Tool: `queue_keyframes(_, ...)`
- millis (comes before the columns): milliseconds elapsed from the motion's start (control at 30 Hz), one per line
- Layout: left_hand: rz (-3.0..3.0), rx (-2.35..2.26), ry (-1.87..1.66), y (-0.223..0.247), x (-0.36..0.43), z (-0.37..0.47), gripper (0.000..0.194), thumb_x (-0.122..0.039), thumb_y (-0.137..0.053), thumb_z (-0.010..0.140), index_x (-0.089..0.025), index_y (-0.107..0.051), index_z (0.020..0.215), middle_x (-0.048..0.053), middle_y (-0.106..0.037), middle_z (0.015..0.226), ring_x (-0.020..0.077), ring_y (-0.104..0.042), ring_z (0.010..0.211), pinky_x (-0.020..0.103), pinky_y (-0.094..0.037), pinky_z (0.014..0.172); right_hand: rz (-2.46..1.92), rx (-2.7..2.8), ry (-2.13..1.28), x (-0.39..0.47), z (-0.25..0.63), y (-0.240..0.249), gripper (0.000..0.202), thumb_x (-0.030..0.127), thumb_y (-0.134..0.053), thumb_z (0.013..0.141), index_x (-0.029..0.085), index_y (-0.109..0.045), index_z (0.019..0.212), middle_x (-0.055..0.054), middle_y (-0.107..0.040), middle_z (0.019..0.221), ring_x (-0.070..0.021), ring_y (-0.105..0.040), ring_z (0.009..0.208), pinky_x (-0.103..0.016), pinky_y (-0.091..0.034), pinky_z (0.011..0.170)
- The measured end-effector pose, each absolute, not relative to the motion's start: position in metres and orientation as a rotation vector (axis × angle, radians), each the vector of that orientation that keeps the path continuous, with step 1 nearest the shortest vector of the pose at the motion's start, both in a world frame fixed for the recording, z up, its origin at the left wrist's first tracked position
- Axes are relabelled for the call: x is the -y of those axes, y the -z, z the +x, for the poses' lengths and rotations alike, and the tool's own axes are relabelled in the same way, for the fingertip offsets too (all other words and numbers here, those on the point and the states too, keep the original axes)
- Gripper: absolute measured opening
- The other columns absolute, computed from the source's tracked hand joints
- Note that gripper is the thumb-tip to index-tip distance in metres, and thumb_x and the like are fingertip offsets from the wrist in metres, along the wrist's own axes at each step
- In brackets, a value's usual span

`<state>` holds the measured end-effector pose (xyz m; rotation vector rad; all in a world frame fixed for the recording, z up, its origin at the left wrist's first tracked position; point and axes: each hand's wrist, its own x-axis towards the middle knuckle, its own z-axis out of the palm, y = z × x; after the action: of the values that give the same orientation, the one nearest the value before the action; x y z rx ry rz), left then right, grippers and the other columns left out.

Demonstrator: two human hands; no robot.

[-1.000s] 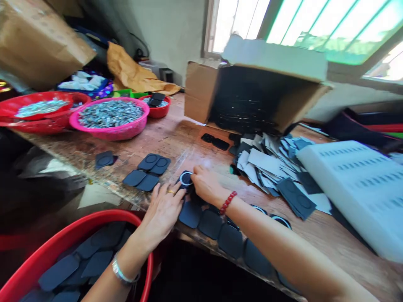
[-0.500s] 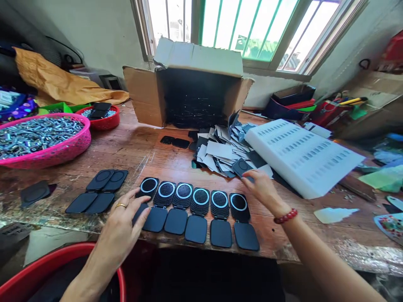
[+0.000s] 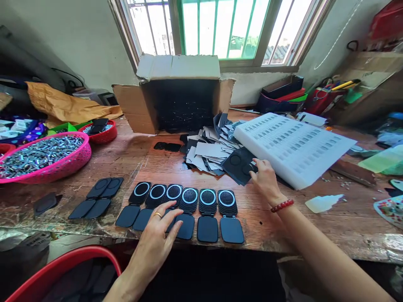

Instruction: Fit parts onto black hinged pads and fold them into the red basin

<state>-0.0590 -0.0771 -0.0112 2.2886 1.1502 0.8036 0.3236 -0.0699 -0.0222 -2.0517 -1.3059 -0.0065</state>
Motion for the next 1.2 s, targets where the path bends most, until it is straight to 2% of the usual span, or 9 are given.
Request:
queue_keyframes(167,1.866,-1.129,-0.748,-0.002,0.085,-0.039,0.03,-0.037,-0.066,0.084,-0.025,-0.072,0.11,0.009,-0.07,0.119,0.0275,-0.063,0.115,0.048,-0.046,0.105,-1.847,1.191,-0.187,0.099,0.307,-0.002,0.026,0.033,-0.056,0.083,0.014,-0.067,0.097,-0.007,-0.068,0.078,-0.0206,-0.063,0.065,-0.037,-0.054,0.066)
queue_keyframes(300,1.2,-1.013,-0.794,-0.01,0.093,-0.015,0.056,-0.032,-0.083,0.07,-0.022,-0.065,0.122,0.009,-0.071,0.12,0.0255,-0.063,0.118,0.041,-0.046,0.106,-1.459,1.019,-0.735,0.127,0.252,-0.011,0.035,0.043,-0.076,0.074,0.016,-0.064,0.093,-0.001,-0.065,0.074,-0.0146,-0.06,0.053,-0.03,-0.054,0.052)
queue_keyframes(433,0.756,-0.83,-0.784,-0.014,0.102,0.008,0.04,-0.038,-0.087,0.067,-0.015,-0.072,0.096,0.011,-0.075,0.103,0.0249,-0.07,0.099,0.038,-0.053,0.095,-1.257,0.982,-1.037,0.143,0.194,-0.001,0.036,0.044,-0.08,0.073,0.02,-0.055,0.084,0.003,-0.059,0.071,-0.0126,-0.06,0.051,-0.027,-0.055,0.047)
queue_keyframes(533,0.543,-0.834,-0.862,-0.014,0.105,0.015,0.039,-0.039,-0.088,0.066,-0.015,-0.072,0.092,0.009,-0.076,0.098,0.0256,-0.071,0.095,0.038,-0.056,0.089,-1.255,1.121,-0.906,0.15,0.171,0.009,0.022,0.038,-0.072,0.083,0.022,-0.057,0.087,0.002,-0.059,0.074,-0.013,-0.061,0.055,-0.026,-0.056,0.049)
queue_keyframes(600,0.484,-0.865,-0.909,-0.013,0.106,0.013,0.043,-0.036,-0.09,0.064,-0.016,-0.072,0.098,0.008,-0.076,0.101,0.0261,-0.071,0.098,0.038,-0.056,0.088,-1.28,1.296,-0.652,0.152,0.165,0.012,0.011,0.029,-0.065,0.089,0.023,-0.062,0.098,-0.002,-0.063,0.086,-0.0157,-0.065,0.07,-0.028,-0.058,0.059)
queue_keyframes(767,0.504,-0.855,-0.922,-0.014,0.107,0.001,0.042,-0.03,-0.088,0.068,-0.017,-0.072,0.106,0.007,-0.075,0.108,0.0256,-0.068,0.106,0.037,-0.055,0.093,-1.212,1.739,-0.171,0.144,0.165,0.002,0.03,0.015,-0.059,0.093,0.024,-0.064,0.122,-0.01,-0.06,0.114,-0.0222,-0.059,0.104,-0.039,-0.054,0.086)
queue_keyframes(967,0.558,-0.826,-0.858,-0.02,0.106,-0.011,0.035,-0.033,-0.087,0.068,-0.015,-0.075,0.096,0.008,-0.076,0.101,0.026,-0.069,0.1,0.036,-0.054,0.089,-1.144,1.878,-0.136,0.129,0.164,-0.007,0.017,0.017,-0.064,0.091,0.022,-0.068,0.106,-0.008,-0.065,0.1,-0.0233,-0.059,0.096,-0.04,-0.055,0.079)
queue_keyframes(1100,0.583,-0.794,-0.895,-0.022,0.102,-0.016,0.038,-0.033,-0.087,0.069,-0.017,-0.075,0.101,0.006,-0.076,0.101,0.0238,-0.069,0.099,0.034,-0.054,0.088,-1.171,1.848,-0.015,0.128,0.158,-0.009,0.033,0.015,-0.065,0.089,0.023,-0.063,0.121,-0.011,-0.062,0.109,-0.0254,-0.058,0.102,-0.046,-0.055,0.086)
queue_keyframes(1200,0.576,-0.802,-0.904,-0.023,0.098,-0.019,0.037,-0.032,-0.088,0.066,-0.016,-0.075,0.097,0.006,-0.076,0.096,0.0218,-0.069,0.094,0.031,-0.053,0.084,-1.129,1.909,0.022,0.126,0.155,-0.012,0.03,0.012,-0.064,0.089,0.027,-0.067,0.115,-0.009,-0.064,0.109,-0.0261,-0.058,0.106,-0.047,-0.055,0.088)
